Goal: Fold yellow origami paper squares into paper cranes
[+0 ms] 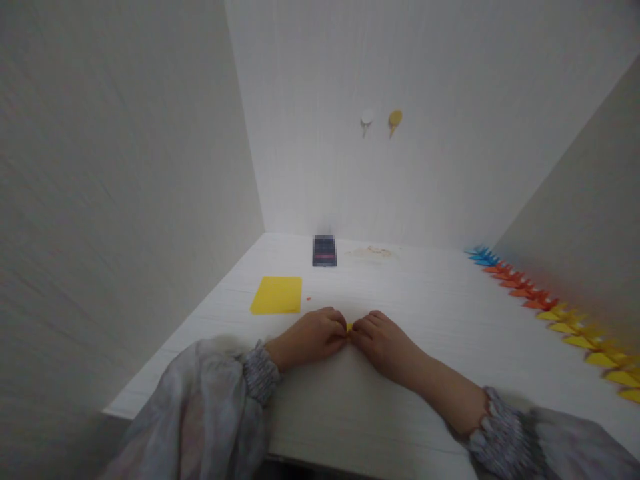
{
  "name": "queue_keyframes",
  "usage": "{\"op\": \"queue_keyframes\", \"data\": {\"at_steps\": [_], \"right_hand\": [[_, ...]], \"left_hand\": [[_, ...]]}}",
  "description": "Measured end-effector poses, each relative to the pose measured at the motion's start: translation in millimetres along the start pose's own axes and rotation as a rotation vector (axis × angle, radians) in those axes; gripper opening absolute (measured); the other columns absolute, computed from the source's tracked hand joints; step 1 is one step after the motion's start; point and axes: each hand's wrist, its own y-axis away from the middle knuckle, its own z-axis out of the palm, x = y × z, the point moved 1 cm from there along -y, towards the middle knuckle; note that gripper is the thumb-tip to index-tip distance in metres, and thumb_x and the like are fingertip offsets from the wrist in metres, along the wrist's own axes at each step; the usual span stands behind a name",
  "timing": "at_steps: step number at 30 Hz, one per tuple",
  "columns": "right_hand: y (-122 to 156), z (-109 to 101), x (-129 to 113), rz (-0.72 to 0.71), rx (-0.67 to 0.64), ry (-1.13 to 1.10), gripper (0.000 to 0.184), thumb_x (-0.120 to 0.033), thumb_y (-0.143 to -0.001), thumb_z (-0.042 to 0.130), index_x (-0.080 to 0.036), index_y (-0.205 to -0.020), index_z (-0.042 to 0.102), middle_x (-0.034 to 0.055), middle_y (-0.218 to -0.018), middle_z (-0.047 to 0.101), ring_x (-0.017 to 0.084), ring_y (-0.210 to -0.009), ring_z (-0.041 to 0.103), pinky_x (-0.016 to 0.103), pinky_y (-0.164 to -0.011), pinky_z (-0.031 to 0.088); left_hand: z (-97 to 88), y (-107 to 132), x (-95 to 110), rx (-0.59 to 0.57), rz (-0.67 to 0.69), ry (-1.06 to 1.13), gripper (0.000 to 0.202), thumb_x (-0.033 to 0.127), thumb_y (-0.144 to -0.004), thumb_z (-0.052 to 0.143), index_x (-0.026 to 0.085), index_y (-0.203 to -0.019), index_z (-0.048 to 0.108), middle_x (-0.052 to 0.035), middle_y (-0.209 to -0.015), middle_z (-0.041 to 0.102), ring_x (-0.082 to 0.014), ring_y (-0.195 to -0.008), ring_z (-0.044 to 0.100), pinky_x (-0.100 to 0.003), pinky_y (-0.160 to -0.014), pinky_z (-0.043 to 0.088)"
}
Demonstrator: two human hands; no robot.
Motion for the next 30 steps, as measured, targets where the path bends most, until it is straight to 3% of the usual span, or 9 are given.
{"op": "queue_keyframes", "data": {"at_steps": [5, 9, 24, 30], "right_hand": [[3, -3, 3, 0.061, 0.085, -0.202, 0.02, -0.019, -0.083, 0.042, -0.018, -0.081, 0.062, 0.0067, -0.077, 0.058, 0.017, -0.075, 0.05, 0.03, -0.068, 0.038], [2, 0, 7, 0.076, 0.077, -0.289, 0.016, -0.022, -0.083, 0.045, -0.018, -0.082, 0.061, 0.0061, -0.079, 0.056, 0.016, -0.076, 0.05, 0.029, -0.068, 0.04], [-7, 7, 8, 0.226, -0.031, -0.389, 0.016, -0.015, -0.083, 0.04, -0.014, -0.081, 0.056, 0.0072, -0.081, 0.054, 0.017, -0.077, 0.048, 0.032, -0.072, 0.04], [-8, 9, 6, 0.301, 0.011, -0.447, 0.013, -0.013, -0.081, 0.04, -0.014, -0.076, 0.052, 0.007, -0.082, 0.049, 0.017, -0.076, 0.047, 0.032, -0.07, 0.041]], "left_hand": [[0.9, 1, -3, -0.009, 0.014, -0.023, 0.018, 0.017, -0.077, 0.045, 0.014, -0.079, 0.063, -0.005, -0.086, 0.058, -0.0123, -0.08, 0.052, -0.023, -0.075, 0.041], [-0.3, 0, -2, -0.006, 0.001, -0.037, 0.019, 0.018, -0.079, 0.044, 0.014, -0.08, 0.062, -0.0047, -0.085, 0.058, -0.0122, -0.079, 0.052, -0.023, -0.075, 0.041], [0.5, -2, -2, -0.002, -0.141, 0.003, 0.016, 0.016, -0.072, 0.048, 0.015, -0.076, 0.063, -0.0029, -0.082, 0.058, -0.0116, -0.072, 0.053, -0.022, -0.069, 0.041], [3.3, -5, -2, 0.03, -0.24, 0.089, 0.015, 0.014, -0.069, 0.047, 0.014, -0.069, 0.062, -0.0035, -0.081, 0.057, -0.0117, -0.072, 0.052, -0.022, -0.07, 0.041]]}}
